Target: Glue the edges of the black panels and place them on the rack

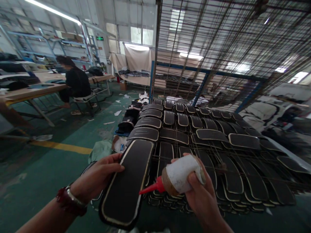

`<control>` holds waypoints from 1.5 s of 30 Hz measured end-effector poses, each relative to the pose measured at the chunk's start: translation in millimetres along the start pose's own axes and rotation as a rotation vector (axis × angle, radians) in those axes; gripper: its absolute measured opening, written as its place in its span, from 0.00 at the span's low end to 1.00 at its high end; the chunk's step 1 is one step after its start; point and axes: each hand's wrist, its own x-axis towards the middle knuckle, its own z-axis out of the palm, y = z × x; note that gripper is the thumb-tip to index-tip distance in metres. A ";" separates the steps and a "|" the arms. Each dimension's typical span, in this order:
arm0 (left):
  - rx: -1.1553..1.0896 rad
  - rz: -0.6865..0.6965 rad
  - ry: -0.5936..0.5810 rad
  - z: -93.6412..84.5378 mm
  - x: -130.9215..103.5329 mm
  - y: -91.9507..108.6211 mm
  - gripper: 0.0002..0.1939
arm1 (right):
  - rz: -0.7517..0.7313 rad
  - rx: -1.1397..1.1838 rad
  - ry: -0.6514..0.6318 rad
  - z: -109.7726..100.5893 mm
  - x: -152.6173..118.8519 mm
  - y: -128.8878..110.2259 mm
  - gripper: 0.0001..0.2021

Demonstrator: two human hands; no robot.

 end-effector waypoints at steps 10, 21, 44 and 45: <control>-0.033 0.084 0.135 -5.8 6.9 5.8 0.24 | -0.041 -0.075 -0.029 1.1 -5.4 0.6 0.30; -0.096 0.103 0.179 -9.2 9.1 1.5 0.22 | 0.339 0.240 0.110 7.5 -1.3 34.2 0.23; -0.065 -0.027 -0.067 21.4 14.8 -23.9 0.24 | -0.114 -0.164 -0.163 -10.7 54.9 1.6 0.22; -0.064 -0.033 -0.056 20.8 14.7 -24.5 0.25 | -0.170 -0.179 -0.153 -11.8 58.4 -2.0 0.22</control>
